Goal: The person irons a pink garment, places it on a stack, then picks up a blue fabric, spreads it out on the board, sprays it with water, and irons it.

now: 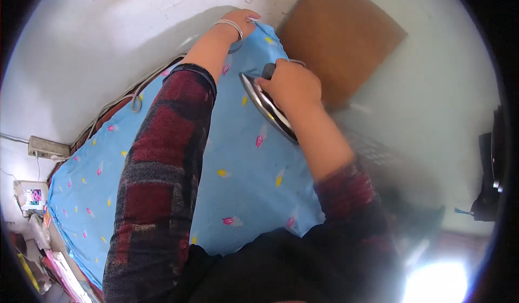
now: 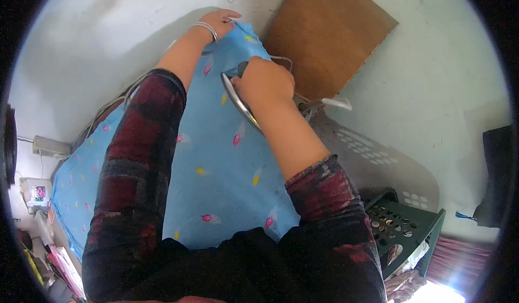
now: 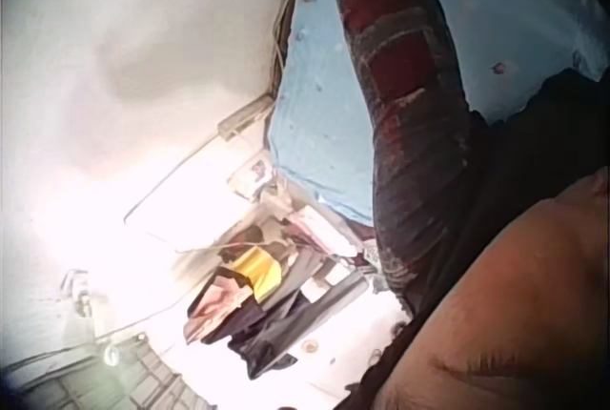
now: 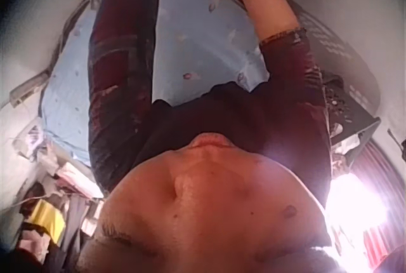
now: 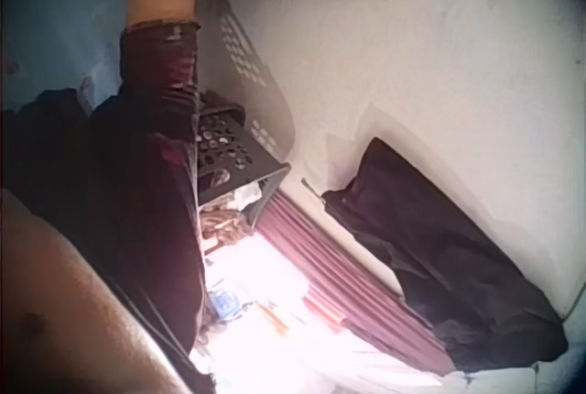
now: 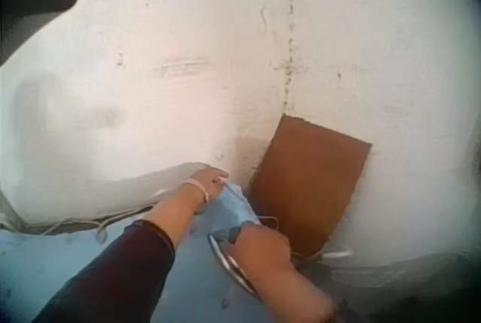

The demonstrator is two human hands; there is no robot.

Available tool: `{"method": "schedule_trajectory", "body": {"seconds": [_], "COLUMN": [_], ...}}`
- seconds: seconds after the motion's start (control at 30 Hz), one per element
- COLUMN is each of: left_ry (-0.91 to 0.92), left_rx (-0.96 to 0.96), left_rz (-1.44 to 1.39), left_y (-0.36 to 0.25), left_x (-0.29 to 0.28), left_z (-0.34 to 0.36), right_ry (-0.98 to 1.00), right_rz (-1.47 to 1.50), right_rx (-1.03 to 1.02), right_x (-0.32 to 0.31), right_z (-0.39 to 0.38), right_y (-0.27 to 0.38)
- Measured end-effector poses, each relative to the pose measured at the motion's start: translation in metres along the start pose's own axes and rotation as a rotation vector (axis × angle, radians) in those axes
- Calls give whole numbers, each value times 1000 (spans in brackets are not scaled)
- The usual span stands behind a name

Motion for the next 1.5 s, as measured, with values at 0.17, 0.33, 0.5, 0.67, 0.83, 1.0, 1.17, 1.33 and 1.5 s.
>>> {"method": "schedule_trajectory", "body": {"seconds": [0.17,0.33,0.5,0.67,0.83,1.0,1.17,1.33,1.5], "left_ry": [96,-200,-196,-249,-103,-101,-209,-210,-45], "left_rx": [192,134,210,382,302,338,512,632,499], "left_rz": [287,334,213,156,494,406,414,671,467], "left_y": [-41,-38,-46,-60,-68,-70,-86,-107,-96], "left_x": [3,-17,-24,-34,-25,-25,-33,-33,-35], "left_z": [-14,-18,-12,-14,-18,-22,-28,-43,-28], "right_ry": [-14,-16,-16,-63,-26,-42,-52,-53,-70], "right_rz": [-24,-34,-28,-24,-33,-44,-46,-40,-55], "right_rx": [40,25,24,7,54,56,48,45,28], "right_x": [0,2,3,2,3,3,4,4,8], "right_z": [12,12,15,18,20,22,20,21,21], "right_y": [-10,-5,-7,-3,-6,-7,-5,-7,0]}}
Point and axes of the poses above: each hand's wrist, its own z-axis towards the middle knuckle, its own x-axis out of the palm, y = z × x, the point moved 9 cm from there along z, towards the middle knuckle, and after that the axes turned 15 degrees about z, right-handed, at the moved point
